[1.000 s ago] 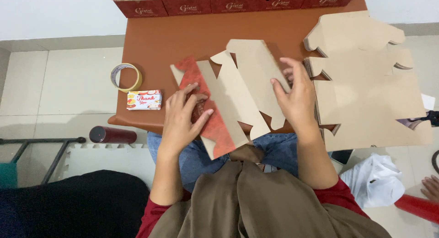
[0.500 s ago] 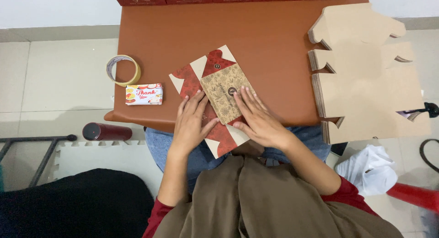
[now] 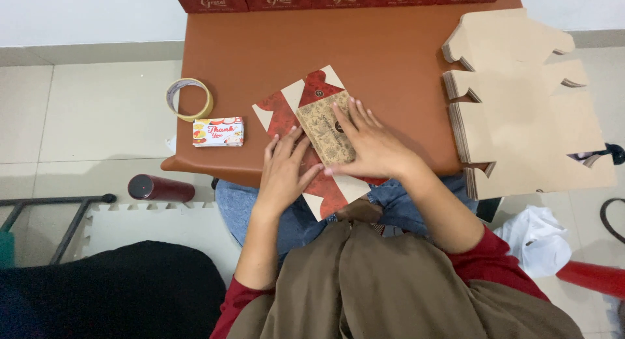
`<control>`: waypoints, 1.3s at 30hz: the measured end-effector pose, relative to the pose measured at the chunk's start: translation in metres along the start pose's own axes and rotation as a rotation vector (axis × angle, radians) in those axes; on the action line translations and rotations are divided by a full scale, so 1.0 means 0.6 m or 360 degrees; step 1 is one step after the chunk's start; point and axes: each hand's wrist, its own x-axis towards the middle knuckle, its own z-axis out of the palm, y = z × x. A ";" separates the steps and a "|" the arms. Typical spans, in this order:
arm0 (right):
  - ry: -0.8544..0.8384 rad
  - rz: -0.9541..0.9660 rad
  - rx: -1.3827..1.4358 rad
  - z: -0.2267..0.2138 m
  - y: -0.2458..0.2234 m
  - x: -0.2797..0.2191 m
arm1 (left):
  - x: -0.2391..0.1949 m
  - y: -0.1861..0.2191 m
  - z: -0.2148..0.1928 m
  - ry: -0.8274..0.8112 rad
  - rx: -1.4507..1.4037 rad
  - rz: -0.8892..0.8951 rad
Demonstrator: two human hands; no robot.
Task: Assembling small decorative cardboard boxes by folding flat templates and tucking in tabs.
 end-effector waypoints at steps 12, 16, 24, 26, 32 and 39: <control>0.0883 0.0060 -0.0832 -0.070 0.199 -0.020 | 0.051 0.026 -0.049 -0.0003 0.0243 0.0275; 0.1042 0.0050 -0.0562 -0.140 0.198 0.064 | 0.065 0.061 -0.043 0.0263 0.0188 0.0371; 0.1070 0.0357 -0.0551 -0.145 0.253 0.196 | 0.084 0.087 0.019 0.0613 0.0321 0.0459; 0.0962 0.0274 -0.0508 -0.158 0.199 0.130 | 0.078 0.087 0.029 0.0625 0.0281 0.0444; 0.0410 0.0169 -0.0413 -0.122 0.095 -0.080 | 0.061 0.059 0.046 0.0635 0.0091 0.0464; 0.0704 0.0435 0.0404 0.027 0.103 -0.167 | 0.055 0.050 0.060 0.0614 0.0002 0.0484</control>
